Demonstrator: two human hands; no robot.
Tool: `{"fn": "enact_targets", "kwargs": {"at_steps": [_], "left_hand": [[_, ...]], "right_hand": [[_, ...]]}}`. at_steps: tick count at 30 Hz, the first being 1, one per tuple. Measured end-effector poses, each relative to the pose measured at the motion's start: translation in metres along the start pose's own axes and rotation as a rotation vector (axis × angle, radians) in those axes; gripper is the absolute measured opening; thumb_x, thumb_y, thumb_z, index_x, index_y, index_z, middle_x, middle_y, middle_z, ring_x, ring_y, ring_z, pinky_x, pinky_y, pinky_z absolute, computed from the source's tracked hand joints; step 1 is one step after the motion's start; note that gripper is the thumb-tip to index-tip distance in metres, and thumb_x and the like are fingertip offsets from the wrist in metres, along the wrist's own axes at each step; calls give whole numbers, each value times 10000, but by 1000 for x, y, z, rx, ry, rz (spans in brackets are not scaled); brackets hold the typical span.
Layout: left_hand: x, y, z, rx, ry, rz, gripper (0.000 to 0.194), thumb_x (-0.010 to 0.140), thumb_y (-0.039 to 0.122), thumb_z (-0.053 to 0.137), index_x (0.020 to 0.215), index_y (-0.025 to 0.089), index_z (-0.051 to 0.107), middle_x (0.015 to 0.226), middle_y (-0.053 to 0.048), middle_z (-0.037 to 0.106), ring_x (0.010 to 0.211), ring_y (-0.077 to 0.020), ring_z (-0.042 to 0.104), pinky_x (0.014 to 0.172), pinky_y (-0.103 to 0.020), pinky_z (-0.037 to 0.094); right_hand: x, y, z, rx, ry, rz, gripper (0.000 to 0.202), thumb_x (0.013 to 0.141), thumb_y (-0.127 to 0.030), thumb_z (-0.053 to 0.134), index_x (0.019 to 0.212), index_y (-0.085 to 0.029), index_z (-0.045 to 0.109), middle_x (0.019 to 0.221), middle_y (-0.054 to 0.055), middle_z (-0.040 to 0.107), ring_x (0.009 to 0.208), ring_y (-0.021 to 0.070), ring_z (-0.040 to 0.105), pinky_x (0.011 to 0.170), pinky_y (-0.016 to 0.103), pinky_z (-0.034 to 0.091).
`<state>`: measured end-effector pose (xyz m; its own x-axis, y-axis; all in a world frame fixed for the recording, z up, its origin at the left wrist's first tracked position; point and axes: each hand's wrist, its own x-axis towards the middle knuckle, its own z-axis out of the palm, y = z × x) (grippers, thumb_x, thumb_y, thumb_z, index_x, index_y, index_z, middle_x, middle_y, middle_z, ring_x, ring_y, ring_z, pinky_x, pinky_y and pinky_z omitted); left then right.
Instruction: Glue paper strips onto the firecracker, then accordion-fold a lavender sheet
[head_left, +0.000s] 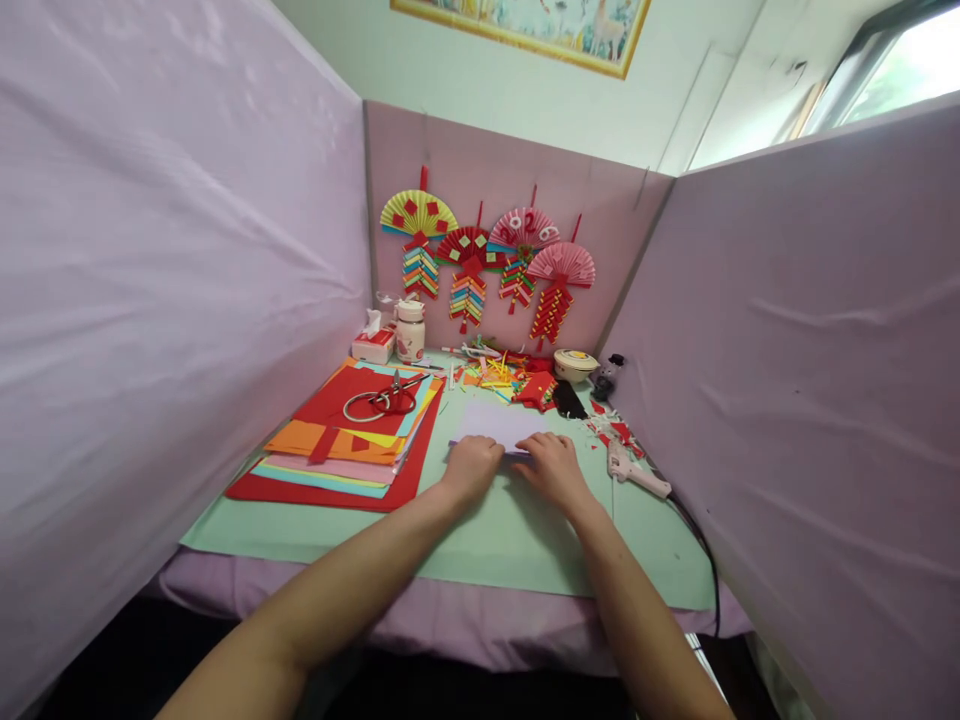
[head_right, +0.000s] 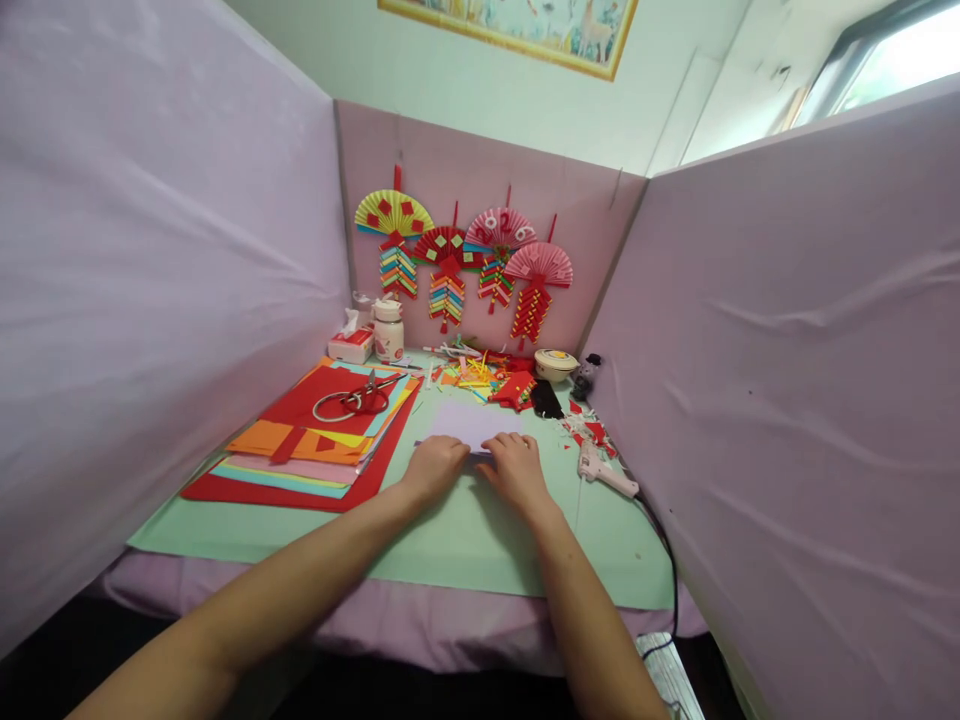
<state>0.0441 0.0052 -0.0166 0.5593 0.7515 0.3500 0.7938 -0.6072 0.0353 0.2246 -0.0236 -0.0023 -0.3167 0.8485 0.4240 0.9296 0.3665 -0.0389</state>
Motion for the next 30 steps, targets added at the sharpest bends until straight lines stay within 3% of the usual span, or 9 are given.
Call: {"fn": "enact_targets", "kwargs": {"at_steps": [4,14,30], "left_hand": [[-2,-1,1,-18,70,6,224,952,210,455,903,150,666,875,-80,678,886,-218,617,813,-353,433],[-1,2,-3,56,108,75,217,954,194,443,912,160,653,894,-84,636,916,-225,546,856,-370,373],[1,-7,-4,66,116,11,263,980,290,425,897,166,642,873,-85,645,910,-228,540,825,-372,334]], "right_hand": [[9,-10,10,11,52,-32,132,921,-261,561,956,-241,686,967,42,690,955,178,548,907,351,238],[6,-13,24,-16,222,-49,245,957,-183,454,788,-180,631,784,21,655,807,146,515,918,329,216],[6,-9,28,-23,267,25,260,962,-306,509,789,-189,664,765,24,671,800,156,531,893,343,206]]}}
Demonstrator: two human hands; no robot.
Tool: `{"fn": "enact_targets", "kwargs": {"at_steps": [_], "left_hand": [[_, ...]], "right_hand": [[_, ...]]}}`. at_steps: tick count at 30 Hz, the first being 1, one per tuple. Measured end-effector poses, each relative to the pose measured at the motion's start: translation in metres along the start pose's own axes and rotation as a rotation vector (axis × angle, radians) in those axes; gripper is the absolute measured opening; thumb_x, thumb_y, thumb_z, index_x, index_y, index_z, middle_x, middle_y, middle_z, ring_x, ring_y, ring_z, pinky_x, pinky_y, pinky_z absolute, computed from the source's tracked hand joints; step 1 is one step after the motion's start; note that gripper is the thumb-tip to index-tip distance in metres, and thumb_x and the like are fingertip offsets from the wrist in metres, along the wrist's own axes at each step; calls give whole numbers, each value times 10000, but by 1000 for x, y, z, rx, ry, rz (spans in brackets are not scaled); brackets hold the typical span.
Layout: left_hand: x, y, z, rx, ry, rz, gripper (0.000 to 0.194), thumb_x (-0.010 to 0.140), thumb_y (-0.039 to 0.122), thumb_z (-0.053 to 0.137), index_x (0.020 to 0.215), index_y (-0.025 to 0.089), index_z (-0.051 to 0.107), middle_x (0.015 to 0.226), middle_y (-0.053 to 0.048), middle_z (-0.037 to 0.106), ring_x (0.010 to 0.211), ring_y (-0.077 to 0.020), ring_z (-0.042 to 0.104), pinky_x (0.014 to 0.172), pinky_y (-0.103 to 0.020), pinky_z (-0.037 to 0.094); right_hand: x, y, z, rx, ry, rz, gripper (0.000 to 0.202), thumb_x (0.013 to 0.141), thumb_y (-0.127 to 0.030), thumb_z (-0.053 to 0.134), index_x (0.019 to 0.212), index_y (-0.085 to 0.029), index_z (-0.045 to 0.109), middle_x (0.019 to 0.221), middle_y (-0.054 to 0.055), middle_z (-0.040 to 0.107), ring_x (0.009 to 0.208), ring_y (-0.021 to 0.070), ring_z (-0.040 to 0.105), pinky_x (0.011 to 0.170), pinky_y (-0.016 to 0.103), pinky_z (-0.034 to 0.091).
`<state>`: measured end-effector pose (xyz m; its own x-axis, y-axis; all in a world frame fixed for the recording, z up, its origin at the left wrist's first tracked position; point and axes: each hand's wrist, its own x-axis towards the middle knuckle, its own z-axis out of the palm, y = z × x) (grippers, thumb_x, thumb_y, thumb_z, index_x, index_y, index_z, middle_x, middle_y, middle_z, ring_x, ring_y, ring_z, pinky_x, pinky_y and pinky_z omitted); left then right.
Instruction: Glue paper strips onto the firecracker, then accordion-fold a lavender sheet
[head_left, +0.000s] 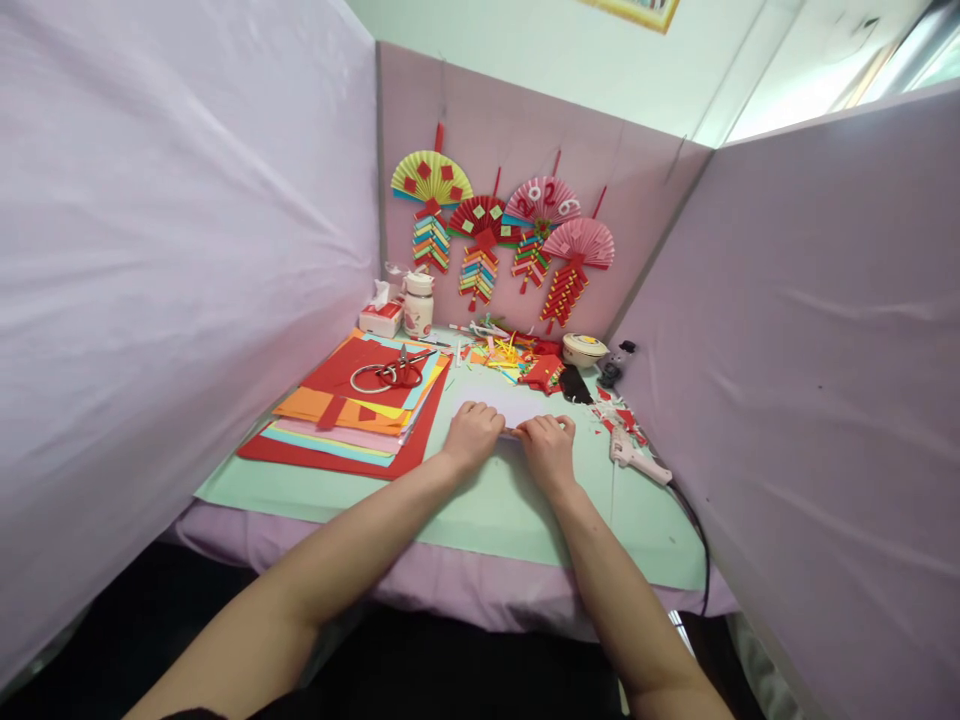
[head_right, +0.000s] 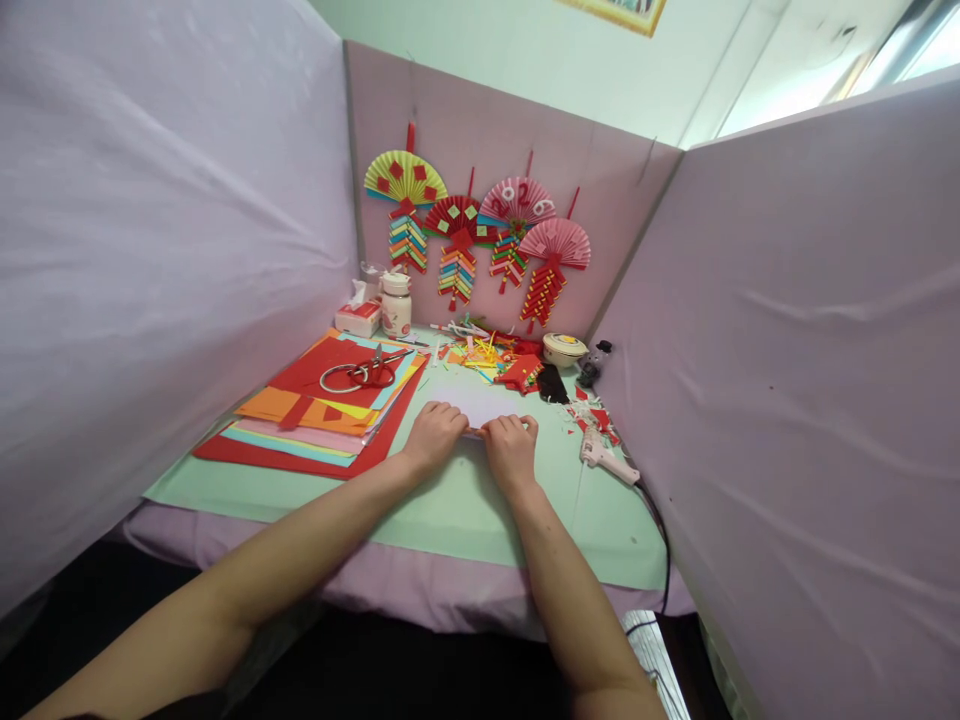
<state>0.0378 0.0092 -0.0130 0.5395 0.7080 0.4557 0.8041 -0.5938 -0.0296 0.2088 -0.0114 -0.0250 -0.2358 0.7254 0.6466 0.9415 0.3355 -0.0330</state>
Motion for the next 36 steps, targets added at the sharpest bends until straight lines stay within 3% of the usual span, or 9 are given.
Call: {"fn": "enact_targets", "kwargs": {"at_steps": [4,9,18,27,36], "left_hand": [[-2,0,-4,1,-55,7,171,951,217,476,942,176,643,931,-76,648,939,-221,537,842,-365,335],[-3,-2,-5,-14,-50,1,189,958,209,458,939,180,645,916,-78,645,930,-218,537,842,-371,335],[-2,-18,0,-36,-15,-23,278,984,332,433,901,166,640,874,-79,654,910,-216,544,823,-358,327],[-6,-23,-8,-24,-48,-9,162,945,181,478,950,186,640,931,-58,655,944,-210,524,863,-351,327],[-3,-31,2,-94,-23,-41,145,940,249,534,900,184,658,890,-50,689,904,-204,576,811,-346,334]], "right_hand": [[-1,1,1,18,-16,-20,214,957,-262,513,820,-194,663,786,18,672,820,153,535,906,340,201],[-2,1,0,-28,-44,-4,206,955,-268,507,845,-191,663,817,35,672,836,167,534,902,345,207],[-5,10,-4,-3,6,48,339,967,-357,492,700,-178,599,720,29,660,767,166,524,876,351,209],[-9,10,-4,38,-24,35,205,957,-229,477,848,-194,648,839,32,686,844,166,530,923,351,184],[-9,20,-6,48,40,117,328,963,-369,499,726,-181,626,730,24,669,773,162,549,881,348,213]]}}
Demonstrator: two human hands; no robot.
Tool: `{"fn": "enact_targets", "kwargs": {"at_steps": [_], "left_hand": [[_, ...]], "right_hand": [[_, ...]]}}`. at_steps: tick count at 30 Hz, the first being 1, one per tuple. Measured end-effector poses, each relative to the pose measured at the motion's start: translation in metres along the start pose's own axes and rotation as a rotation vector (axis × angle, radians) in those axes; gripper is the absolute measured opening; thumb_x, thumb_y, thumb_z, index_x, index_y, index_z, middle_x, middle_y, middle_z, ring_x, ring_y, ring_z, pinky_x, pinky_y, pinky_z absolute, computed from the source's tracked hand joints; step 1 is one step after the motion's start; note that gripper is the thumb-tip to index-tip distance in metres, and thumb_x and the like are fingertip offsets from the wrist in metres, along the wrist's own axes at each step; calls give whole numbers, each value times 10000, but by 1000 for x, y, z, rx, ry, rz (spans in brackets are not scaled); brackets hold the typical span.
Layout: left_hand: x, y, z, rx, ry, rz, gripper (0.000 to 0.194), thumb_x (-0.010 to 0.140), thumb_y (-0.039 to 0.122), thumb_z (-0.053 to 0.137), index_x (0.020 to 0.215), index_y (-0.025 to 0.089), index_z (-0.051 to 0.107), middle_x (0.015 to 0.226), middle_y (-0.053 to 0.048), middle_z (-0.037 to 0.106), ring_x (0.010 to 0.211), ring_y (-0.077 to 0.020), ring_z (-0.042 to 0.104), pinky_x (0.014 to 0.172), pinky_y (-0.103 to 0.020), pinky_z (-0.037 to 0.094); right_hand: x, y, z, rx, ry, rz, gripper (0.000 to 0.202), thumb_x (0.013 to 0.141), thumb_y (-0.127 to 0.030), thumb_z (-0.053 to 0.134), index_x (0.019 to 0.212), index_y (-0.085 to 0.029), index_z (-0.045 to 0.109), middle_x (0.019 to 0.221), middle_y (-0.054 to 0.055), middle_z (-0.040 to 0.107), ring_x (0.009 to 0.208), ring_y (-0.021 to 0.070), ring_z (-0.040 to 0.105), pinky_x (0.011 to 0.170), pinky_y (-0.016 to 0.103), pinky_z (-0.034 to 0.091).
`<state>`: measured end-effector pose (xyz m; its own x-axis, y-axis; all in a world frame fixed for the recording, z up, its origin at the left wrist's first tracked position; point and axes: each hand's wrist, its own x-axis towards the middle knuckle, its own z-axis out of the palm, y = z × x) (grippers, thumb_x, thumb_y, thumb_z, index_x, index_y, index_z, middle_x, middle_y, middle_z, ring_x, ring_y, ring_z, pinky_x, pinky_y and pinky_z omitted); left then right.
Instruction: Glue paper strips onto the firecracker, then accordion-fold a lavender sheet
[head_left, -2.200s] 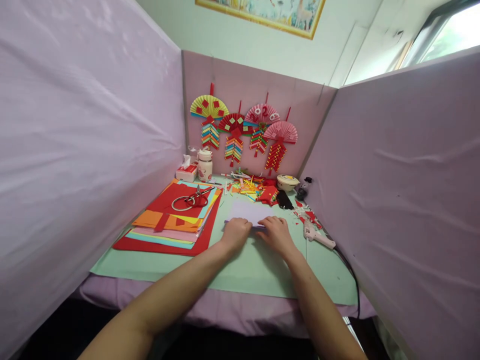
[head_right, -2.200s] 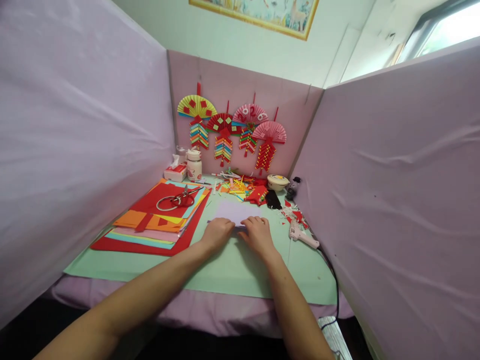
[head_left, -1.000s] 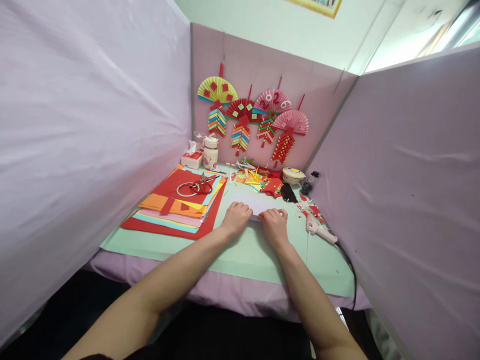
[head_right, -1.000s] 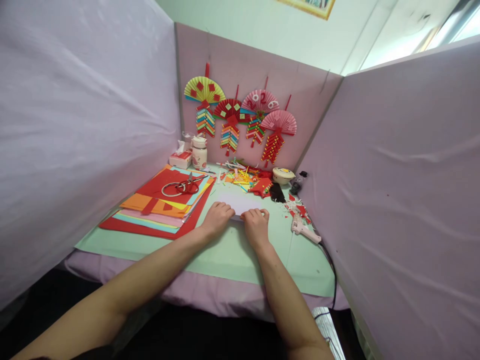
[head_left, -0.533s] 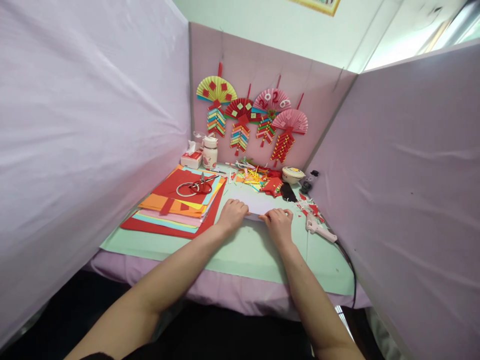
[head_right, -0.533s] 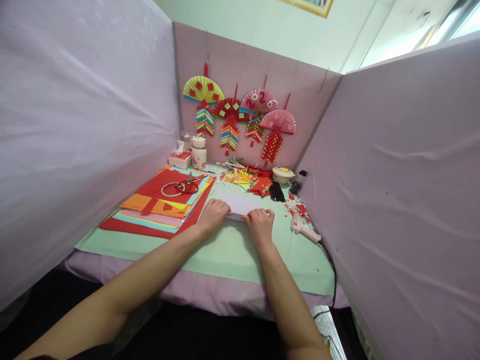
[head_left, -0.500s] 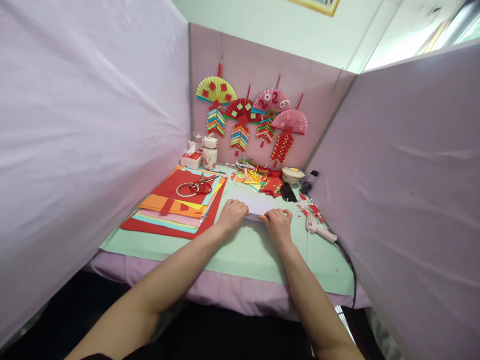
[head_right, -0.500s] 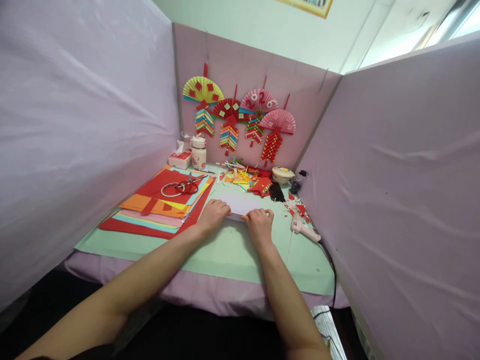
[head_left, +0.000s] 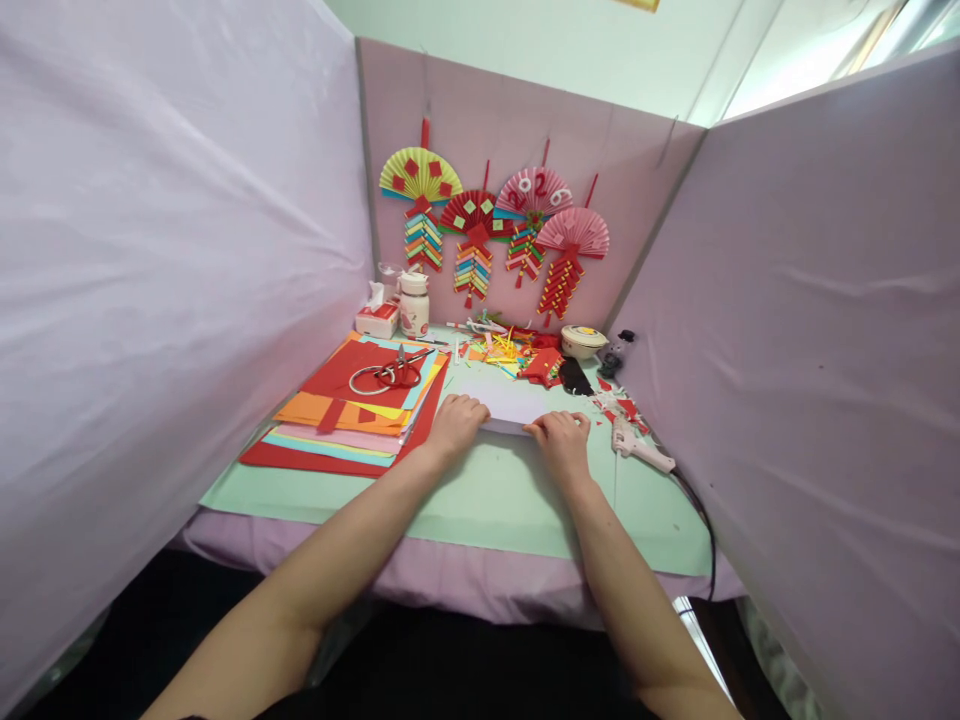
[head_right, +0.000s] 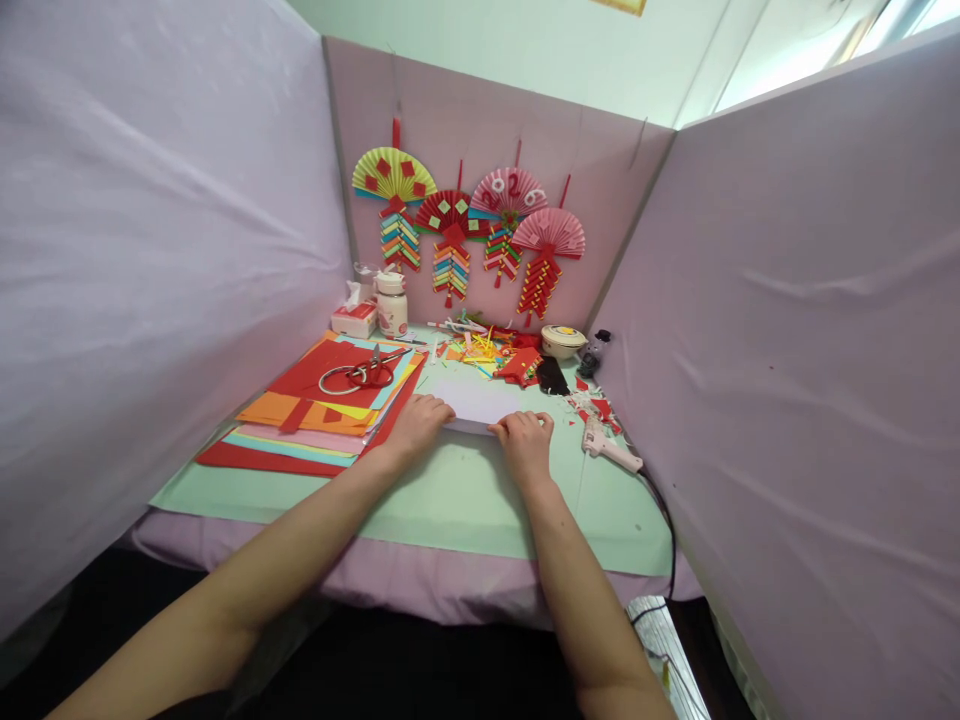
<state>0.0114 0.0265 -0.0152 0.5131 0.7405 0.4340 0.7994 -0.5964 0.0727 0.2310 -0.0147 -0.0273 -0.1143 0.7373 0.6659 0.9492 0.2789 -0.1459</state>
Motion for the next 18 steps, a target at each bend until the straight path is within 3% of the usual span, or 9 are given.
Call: {"fn": "enact_targets", "kwargs": {"at_steps": [5,12,18], "left_hand": [[2,-7,1,10,10,-40,220,915,342,582,823,155,652,855,-78,688,862,-218,583,792,-353,342],[-5,-16,-3,-31,43,59,169,923,139,497,933,193,656,929,-57,679,935,-214,564,828,-350,364],[-5,-18,-8,-37,55,10,142,922,182,530,892,172,668,870,-64,687,879,-218,586,750,-340,377]], "right_hand": [[0,6,-1,34,25,16,374,973,-389,468,692,-185,609,710,26,663,756,169,542,872,355,220],[-2,9,-3,74,-19,-4,242,956,-215,458,796,-195,638,808,33,689,818,177,549,872,359,224],[-3,15,-3,78,19,23,220,933,-202,479,804,-201,657,783,21,684,815,174,562,884,355,230]]}}
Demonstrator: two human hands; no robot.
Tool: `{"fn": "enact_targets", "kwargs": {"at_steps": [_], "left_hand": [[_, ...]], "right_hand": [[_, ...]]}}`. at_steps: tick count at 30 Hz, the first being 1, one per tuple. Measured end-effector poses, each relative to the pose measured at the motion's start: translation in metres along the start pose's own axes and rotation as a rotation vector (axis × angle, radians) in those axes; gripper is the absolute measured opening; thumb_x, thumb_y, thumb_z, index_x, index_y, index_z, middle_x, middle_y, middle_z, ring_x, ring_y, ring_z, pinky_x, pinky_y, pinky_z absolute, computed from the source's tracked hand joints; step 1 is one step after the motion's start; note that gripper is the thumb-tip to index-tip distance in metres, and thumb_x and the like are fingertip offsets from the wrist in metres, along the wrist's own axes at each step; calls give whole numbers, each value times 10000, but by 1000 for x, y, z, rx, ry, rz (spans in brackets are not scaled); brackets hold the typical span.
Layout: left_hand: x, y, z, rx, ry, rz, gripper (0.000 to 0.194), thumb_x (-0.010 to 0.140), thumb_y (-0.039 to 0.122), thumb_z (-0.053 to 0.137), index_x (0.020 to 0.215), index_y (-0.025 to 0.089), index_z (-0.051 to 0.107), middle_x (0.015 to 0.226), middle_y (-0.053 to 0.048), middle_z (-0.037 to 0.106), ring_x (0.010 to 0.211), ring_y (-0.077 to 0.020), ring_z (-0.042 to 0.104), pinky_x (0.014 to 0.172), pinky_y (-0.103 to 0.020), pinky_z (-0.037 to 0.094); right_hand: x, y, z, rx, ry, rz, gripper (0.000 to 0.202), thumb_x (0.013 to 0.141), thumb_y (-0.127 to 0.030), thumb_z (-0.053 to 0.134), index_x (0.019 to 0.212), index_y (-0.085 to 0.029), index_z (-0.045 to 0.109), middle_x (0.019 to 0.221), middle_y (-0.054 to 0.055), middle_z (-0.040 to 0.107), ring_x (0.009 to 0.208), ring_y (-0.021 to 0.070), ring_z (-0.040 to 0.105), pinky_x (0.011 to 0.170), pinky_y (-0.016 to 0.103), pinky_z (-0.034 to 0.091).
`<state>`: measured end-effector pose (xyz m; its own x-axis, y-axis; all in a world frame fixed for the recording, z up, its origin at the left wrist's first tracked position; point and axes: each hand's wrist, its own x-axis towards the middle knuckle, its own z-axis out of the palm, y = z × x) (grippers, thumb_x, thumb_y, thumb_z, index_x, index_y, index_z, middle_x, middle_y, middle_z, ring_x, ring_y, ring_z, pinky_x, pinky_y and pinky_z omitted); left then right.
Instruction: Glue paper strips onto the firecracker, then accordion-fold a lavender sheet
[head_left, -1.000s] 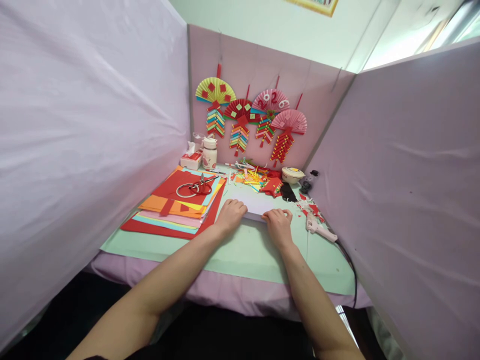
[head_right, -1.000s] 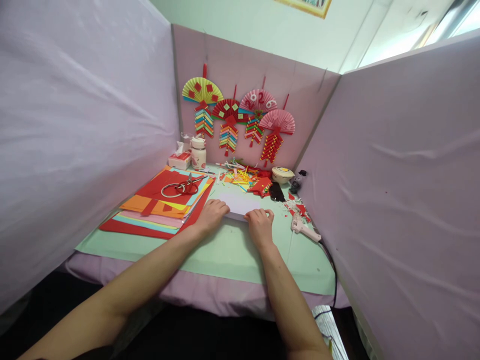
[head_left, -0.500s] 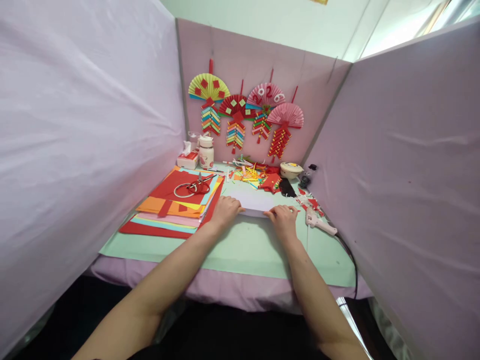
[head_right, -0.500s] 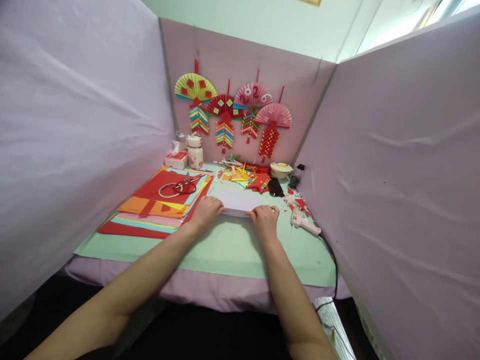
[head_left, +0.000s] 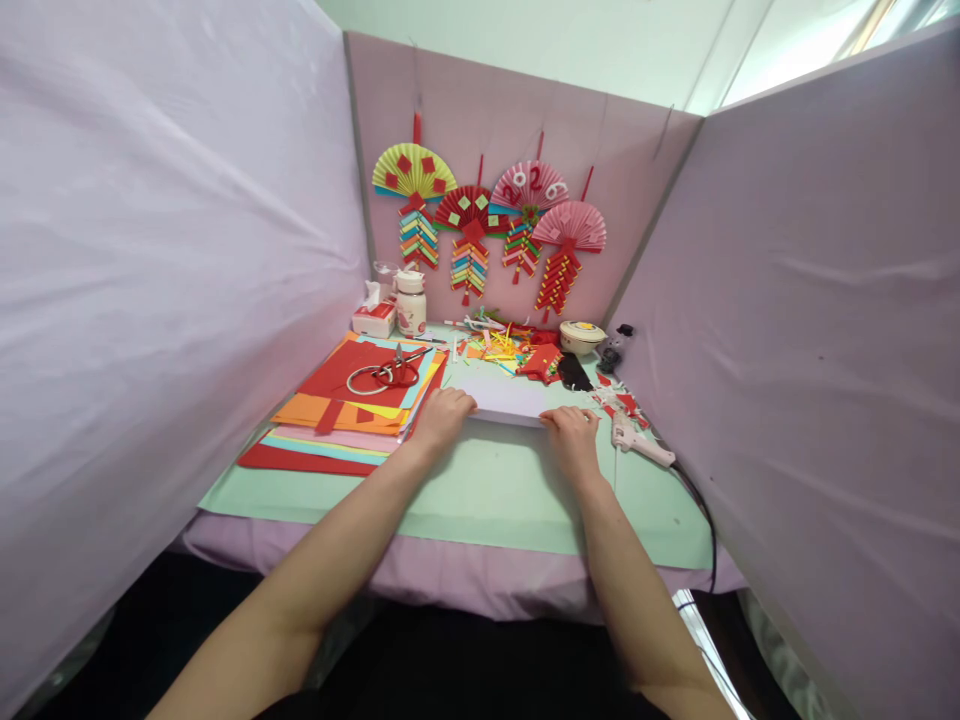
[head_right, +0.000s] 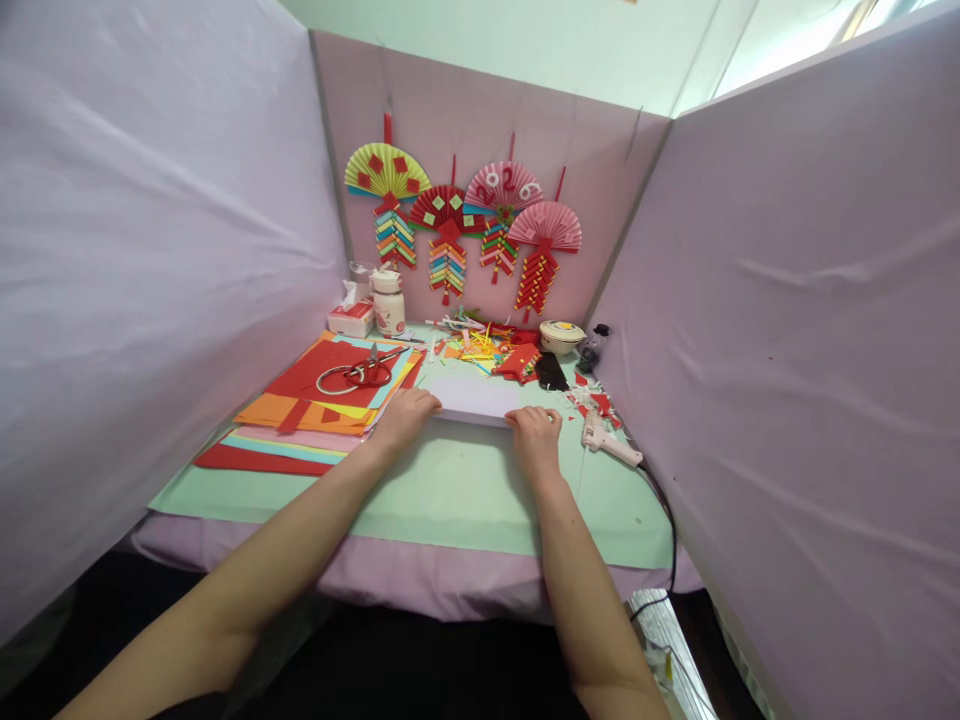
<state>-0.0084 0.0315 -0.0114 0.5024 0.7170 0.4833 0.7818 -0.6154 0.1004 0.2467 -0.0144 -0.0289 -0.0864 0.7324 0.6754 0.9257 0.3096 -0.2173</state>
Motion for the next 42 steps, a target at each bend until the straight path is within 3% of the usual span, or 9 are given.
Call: {"fn": "enact_targets", "kwargs": {"at_steps": [8,14,19,29,34,42], "left_hand": [[4,-11,2,11,60,-92,226,892,323,619,751,149,653,776,-79,678,784,-214,602,747,-341,397],[1,-20,4,-52,93,-32,148,897,173,543,838,159,678,841,-82,684,846,-216,603,773,-335,434],[-2,-22,-2,-90,55,-30,301,834,30,455,948,157,703,916,-89,706,911,-218,621,828,-339,463],[-2,-16,-9,-71,20,-117,329,817,56,458,967,187,719,941,-73,734,910,-206,652,836,-314,485],[-3,-19,-7,-93,-8,-92,386,790,20,447,1010,176,722,983,-83,738,950,-216,659,863,-322,491],[-11,-24,-12,-46,-210,-50,403,778,24,467,1039,189,727,1051,-93,732,1009,-236,666,880,-330,503]], "right_hand": [[-1,11,-4,59,71,53,297,925,-355,550,684,-197,626,721,16,692,742,172,577,875,362,242],[-2,15,-3,70,42,41,237,934,-270,509,743,-202,632,769,14,697,795,173,587,881,354,243],[-2,16,-4,67,26,38,220,928,-188,465,821,-205,657,796,22,696,832,181,590,877,351,251],[-2,17,-6,48,61,70,241,922,-200,478,798,-203,684,750,21,686,776,173,578,871,350,265],[-3,20,-5,61,-9,56,273,894,-124,442,863,-204,701,827,38,713,824,183,596,878,351,285],[-13,25,-2,78,-213,100,402,818,-27,414,910,-243,740,965,45,727,956,202,614,906,402,324]]}}
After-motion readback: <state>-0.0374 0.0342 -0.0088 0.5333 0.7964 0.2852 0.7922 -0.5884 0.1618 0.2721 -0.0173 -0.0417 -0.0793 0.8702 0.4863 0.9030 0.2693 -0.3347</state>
